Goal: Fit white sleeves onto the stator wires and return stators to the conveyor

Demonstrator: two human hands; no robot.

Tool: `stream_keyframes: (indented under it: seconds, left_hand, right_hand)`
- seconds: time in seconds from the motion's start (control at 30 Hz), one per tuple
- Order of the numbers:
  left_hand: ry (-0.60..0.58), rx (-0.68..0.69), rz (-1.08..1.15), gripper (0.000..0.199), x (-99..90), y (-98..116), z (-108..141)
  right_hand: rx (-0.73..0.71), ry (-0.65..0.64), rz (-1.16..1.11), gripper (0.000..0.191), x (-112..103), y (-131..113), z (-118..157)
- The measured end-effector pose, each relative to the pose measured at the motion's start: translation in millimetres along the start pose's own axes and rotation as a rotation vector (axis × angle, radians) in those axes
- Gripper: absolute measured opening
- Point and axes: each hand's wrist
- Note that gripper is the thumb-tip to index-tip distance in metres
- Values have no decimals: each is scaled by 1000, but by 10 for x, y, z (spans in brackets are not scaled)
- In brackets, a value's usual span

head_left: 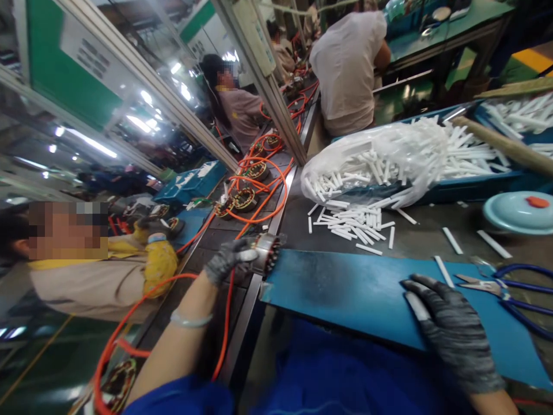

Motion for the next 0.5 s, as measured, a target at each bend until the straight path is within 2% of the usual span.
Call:
stream_keyframes:
  seconds: [0.07,0.13,0.2,0.23,0.3,0.37,0.43,0.5]
  left_hand:
    - [-119,95,-27,74,448,57,19]
    - [-124,206,-174,67,838,132,108]
    - [-75,395,-355,76,1068,213,253]
    - [-60,508,-420,83,1112,248,335]
    - [-39,725,-499,94,1078,295,489]
    - [32,815,-570,96,934,288,605]
    - [144,691,-680,98,739,207,670]
    - [215,406,-779,99,538,48,688]
  right_hand:
    - [6,-15,4,39,-16,16,3]
    - [13,-31,0,40,-36,26,-2]
    - [39,-57,-1,41,-66,11,-32]
    - [57,-70,5,41,-88,-15,-61]
    - [68,-79,22,42,-143,-115,-155]
    - [13,-52,16,39,-199,-284,-293]
    - [-101,-16,-45,32,-229,-501,-453]
    - [-205,-17,-141,25,-217,-727,-604]
Point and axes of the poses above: each hand's wrist, its own z-axis away from the middle knuckle, its own x-axis out of the palm, y = z × x, and after that the axes turned 6 degrees about -x, right-handed
